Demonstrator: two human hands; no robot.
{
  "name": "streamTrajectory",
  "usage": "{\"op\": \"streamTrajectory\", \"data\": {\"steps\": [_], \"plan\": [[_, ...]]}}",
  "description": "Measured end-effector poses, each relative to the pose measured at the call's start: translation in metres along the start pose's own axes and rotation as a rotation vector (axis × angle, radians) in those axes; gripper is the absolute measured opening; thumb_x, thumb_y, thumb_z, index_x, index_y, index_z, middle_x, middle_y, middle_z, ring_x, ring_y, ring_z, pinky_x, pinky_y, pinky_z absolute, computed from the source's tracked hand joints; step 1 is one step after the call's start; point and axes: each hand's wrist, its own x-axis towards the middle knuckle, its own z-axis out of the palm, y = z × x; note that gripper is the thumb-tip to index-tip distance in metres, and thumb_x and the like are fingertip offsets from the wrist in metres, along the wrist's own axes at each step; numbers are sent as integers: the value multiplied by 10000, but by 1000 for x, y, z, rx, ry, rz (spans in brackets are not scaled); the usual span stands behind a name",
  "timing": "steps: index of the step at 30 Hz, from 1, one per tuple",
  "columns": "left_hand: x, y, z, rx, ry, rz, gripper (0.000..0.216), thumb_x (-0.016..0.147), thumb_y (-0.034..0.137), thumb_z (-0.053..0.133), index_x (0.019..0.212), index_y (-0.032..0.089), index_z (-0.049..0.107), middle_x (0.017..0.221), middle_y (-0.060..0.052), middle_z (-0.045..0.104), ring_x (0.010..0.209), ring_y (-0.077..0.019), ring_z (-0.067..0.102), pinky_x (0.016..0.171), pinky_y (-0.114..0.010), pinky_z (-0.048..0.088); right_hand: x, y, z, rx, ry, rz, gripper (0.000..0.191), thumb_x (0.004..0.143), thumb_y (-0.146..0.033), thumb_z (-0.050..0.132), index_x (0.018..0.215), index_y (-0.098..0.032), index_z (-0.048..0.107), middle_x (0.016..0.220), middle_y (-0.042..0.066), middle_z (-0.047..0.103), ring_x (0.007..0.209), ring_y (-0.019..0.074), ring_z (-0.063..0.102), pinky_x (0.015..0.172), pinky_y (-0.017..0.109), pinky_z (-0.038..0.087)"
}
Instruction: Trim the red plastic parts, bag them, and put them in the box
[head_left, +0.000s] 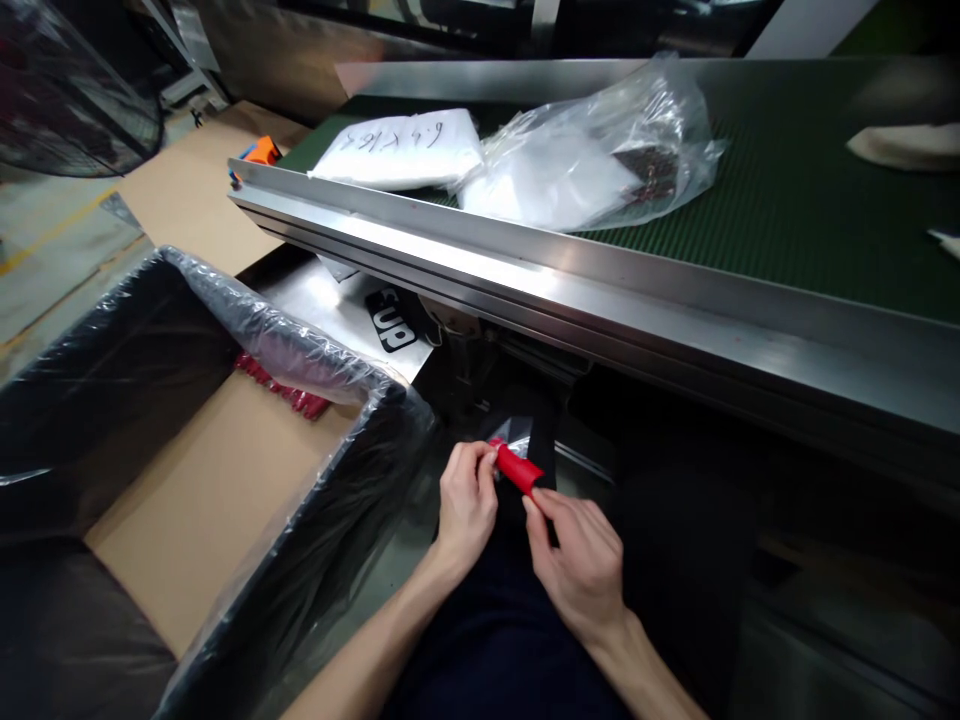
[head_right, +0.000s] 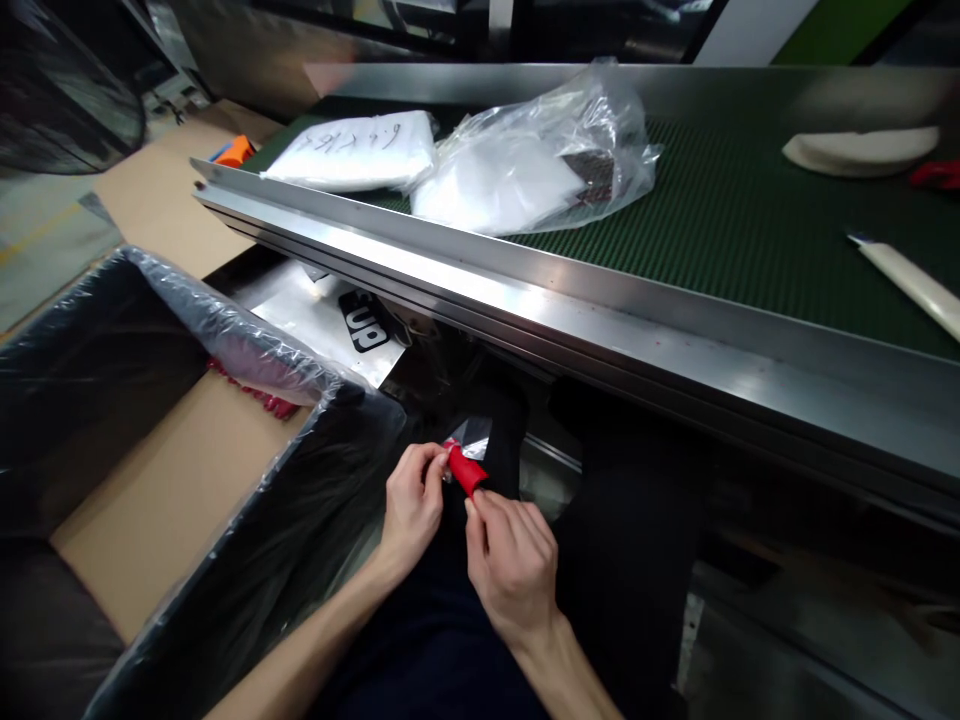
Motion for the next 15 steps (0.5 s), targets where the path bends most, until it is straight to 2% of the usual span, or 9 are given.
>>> {"op": "streamTrajectory", "data": {"steps": [3,6,9,12,15], "plan": [[-13,10,16,-73,25,-65,191,1002,241,397,909,186,554,840,-14,588,749,-133,574,707,-249,457,-7,-4,4,18,120,220,180,865,-81,623,1039,-122,601,852,55,699,739,136,676,696,245,540],[-21,21,24,-128,-29,-58,177,996,215,399,915,188,554,832,-9,598,750,-131,584,710,-245,463,-11,0,1,59,125,329,241,910,-72,545,1147,-115,559,857,48,698,703,114,686,633,193,554],[-18,31,18,-140,-91,9,170,990,193,403,925,189,559,893,-25,588,822,-142,573,765,-262,454,-8,14,-13,125,39,223,238,915,-84,530,1135,-155,588,987,74,689,850,144,681,753,260,578],[-7,42,1,-105,-172,99,162,983,192,413,921,188,563,937,-42,551,893,-166,535,827,-299,423,4,30,-36,163,-157,28,320,883,-63,546,1138,-229,645,1129,75,655,1055,207,606,868,371,552],[5,55,-19,-70,-327,195,161,979,205,423,890,189,557,912,-43,522,872,-177,500,808,-316,406,24,39,-59,156,-343,-90,408,869,-47,535,1208,-254,630,1229,87,603,1162,239,532,904,403,536]]}}
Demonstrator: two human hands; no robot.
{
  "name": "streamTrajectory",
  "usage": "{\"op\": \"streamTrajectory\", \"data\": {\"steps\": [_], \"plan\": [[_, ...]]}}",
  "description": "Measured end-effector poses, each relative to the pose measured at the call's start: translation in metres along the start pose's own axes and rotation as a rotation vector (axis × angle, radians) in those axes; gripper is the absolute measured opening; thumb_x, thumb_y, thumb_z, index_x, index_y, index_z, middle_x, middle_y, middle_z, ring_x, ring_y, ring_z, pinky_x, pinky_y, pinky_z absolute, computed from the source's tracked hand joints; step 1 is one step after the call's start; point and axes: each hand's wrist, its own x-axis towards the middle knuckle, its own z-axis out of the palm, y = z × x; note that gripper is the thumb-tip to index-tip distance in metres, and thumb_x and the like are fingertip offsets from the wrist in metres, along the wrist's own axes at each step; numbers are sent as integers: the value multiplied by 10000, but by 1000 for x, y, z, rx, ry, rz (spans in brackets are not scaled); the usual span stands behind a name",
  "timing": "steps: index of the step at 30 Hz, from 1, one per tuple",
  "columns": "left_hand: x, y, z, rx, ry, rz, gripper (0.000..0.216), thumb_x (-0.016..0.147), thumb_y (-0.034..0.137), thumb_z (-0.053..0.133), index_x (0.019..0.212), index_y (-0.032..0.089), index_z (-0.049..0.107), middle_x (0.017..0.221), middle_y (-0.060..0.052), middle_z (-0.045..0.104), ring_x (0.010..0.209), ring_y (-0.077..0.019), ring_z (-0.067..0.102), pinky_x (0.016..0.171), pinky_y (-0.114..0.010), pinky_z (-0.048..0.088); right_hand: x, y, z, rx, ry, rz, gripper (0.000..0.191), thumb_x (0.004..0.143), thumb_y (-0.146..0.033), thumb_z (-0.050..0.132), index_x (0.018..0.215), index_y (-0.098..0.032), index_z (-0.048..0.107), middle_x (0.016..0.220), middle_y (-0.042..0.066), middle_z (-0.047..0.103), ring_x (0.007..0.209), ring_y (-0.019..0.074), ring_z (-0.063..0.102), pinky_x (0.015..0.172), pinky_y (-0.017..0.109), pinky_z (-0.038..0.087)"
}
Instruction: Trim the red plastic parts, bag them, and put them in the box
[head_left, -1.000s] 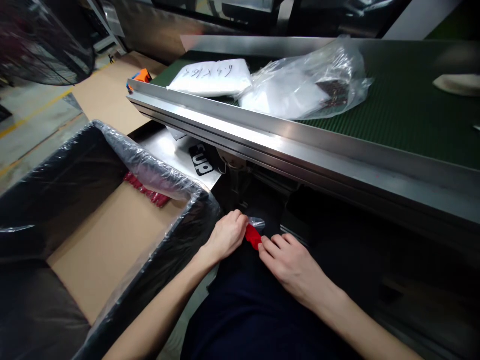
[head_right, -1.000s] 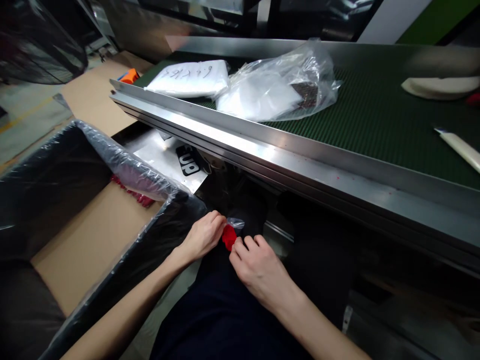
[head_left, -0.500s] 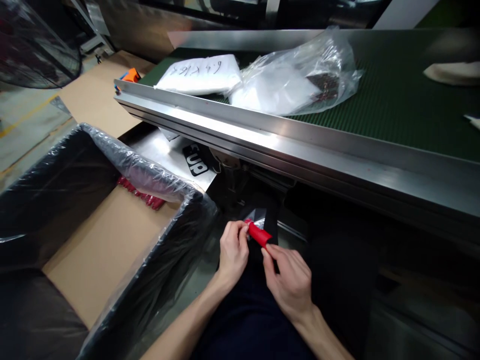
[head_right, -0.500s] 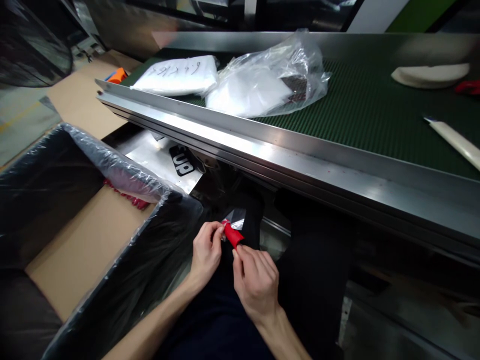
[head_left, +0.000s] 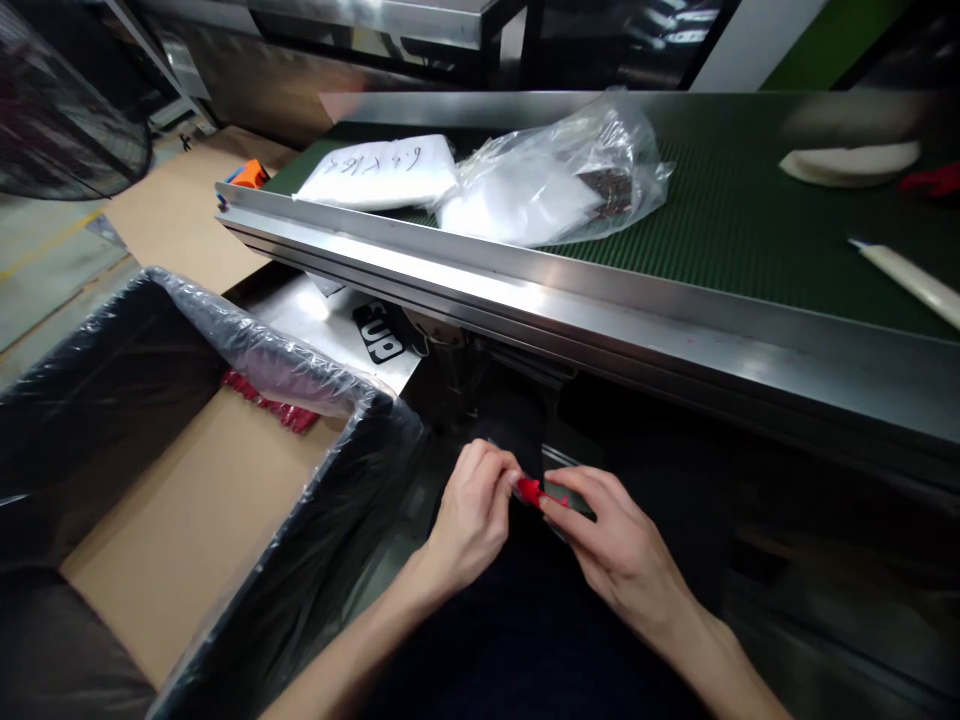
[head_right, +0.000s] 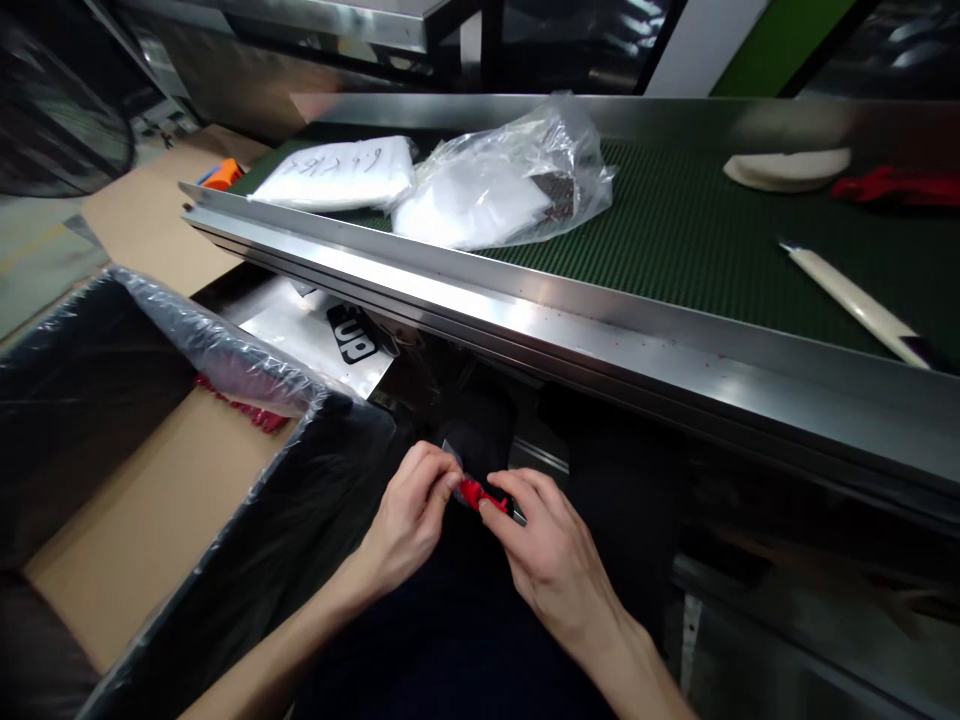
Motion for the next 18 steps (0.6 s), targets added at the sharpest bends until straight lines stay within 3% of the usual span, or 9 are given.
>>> {"op": "streamTrajectory", "data": {"steps": [3,5,9,12,15,18], "plan": [[9,11,-19,2,-128,73,166,981,209,424,880,190,554,907,-38,522,865,-174,487,813,-322,402,16,-3,-23,-29,-125,-88,386,877,-44,511,1222,-192,602,1268,132,554,1192,234,507,932,385,529],[15,18,-30,-6,-142,88,167,983,209,429,876,190,555,908,-33,522,873,-167,490,817,-316,401,27,-9,-31,-40,-161,-162,378,869,-27,506,1212,-164,587,1274,145,539,1188,229,508,946,377,522],[22,28,-42,-40,-196,114,170,980,207,446,848,185,550,881,-20,527,847,-147,507,786,-291,420,44,-23,-32,-17,-207,-214,326,858,-13,488,1134,-139,606,1233,147,558,1134,240,532,927,403,522],[22,31,-45,-88,-205,148,169,973,213,462,848,182,572,898,-26,548,864,-154,519,805,-297,437,48,-29,-21,143,-204,-146,231,884,-49,488,1046,-150,618,1116,105,609,1023,185,584,870,339,538],[19,26,-51,-176,-118,115,193,985,288,464,1122,205,572,1082,-59,577,1021,-174,555,915,-315,458,47,-33,-10,279,33,12,238,890,-93,560,1094,-196,627,1068,45,658,979,131,622,877,252,533],[11,18,-55,-119,-216,81,718,829,361,721,1429,267,339,1378,-94,483,1257,-238,482,1086,-387,395,50,-37,-9,459,131,299,143,886,-215,627,1010,-251,688,993,-4,700,886,111,665,791,189,548]]}}
